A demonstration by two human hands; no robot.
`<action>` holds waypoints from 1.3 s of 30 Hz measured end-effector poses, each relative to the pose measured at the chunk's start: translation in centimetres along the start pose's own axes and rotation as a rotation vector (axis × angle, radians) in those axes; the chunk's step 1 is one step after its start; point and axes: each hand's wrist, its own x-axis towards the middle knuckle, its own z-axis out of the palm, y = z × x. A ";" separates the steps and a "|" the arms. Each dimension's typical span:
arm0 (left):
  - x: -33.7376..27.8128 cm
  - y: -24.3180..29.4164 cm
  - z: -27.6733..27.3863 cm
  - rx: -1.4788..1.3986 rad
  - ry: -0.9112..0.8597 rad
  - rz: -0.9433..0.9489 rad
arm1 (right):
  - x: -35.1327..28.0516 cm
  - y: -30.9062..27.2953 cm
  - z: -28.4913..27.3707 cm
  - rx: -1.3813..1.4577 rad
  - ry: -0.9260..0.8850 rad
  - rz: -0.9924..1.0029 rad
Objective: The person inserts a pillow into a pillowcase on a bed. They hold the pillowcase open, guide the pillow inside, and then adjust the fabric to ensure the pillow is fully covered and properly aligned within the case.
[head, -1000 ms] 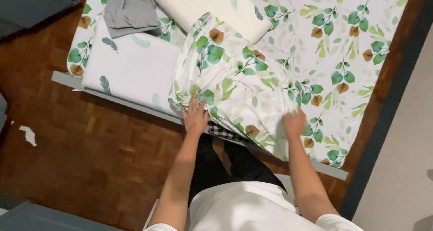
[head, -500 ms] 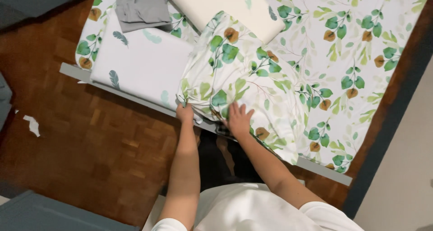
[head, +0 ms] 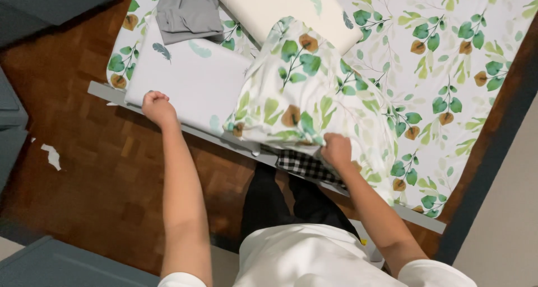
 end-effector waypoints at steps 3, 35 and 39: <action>-3.3 1.3 2.1 0.195 -0.050 0.222 | -2.6 -3.3 0.1 0.094 -0.249 -0.072; -34.7 0.7 4.9 0.218 -0.865 -0.847 | -5.3 17.6 9.1 1.514 -0.039 1.253; -41.7 6.0 10.6 -0.121 -0.730 -0.845 | -4.4 19.8 4.5 1.952 -0.115 0.987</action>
